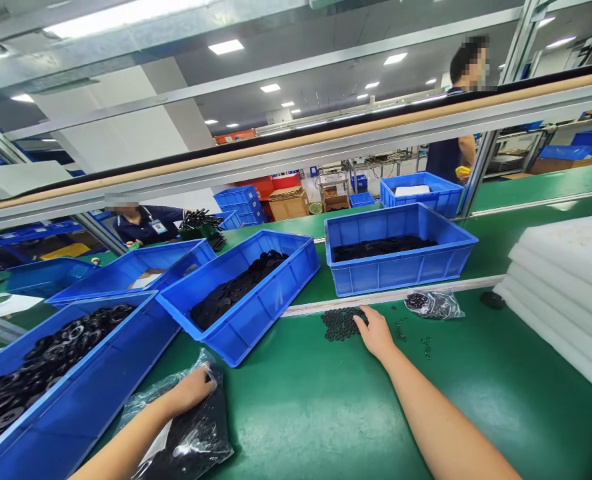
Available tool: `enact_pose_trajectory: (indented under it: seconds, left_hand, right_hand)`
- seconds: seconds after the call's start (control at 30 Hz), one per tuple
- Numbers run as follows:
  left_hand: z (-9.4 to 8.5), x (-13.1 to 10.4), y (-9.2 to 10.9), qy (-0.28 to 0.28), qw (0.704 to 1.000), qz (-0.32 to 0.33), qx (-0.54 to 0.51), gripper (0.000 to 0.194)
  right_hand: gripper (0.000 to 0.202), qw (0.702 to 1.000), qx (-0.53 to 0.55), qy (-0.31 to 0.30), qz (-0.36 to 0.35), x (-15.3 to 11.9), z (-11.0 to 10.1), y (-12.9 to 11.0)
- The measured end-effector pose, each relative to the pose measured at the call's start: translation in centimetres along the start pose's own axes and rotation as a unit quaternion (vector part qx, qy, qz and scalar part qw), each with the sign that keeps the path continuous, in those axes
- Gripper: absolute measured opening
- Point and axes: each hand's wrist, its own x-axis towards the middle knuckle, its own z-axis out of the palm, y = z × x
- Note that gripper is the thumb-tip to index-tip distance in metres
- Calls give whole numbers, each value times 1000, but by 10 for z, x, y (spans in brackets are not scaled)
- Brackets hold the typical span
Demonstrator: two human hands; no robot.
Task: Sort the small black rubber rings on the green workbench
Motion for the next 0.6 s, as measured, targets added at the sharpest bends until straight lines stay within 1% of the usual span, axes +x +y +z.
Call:
enact_pose_trajectory:
  seconds: [0.1, 0.23, 0.33, 0.47, 0.53, 0.6]
  left_hand:
    - [-6, -8, -2, 14, 1000, -3, -3, 20]
    - [-21, -23, 7, -8, 997, 22, 71, 5]
    - [-30, -27, 10, -26, 995, 20, 95, 7]
    - [-37, -25, 1, -39, 994, 2, 103, 10]
    - [-37, -24, -4, -33, 994, 5, 100, 12]
    - [-32, -23, -5, -18, 995, 10, 95, 14]
  right_hand:
    - [40, 1000, -1, 1, -3, 1, 0, 0]
    - [42, 1000, -1, 2, -3, 2, -1, 1]
    - [43, 1000, 3, 4, -8, 2, -2, 4]
    - [47, 1000, 11, 8, -15, 4, 1, 10]
    - [48, 1000, 10, 5, -17, 4, 2, 13]
    - [48, 1000, 9, 3, -19, 5, 3, 15]
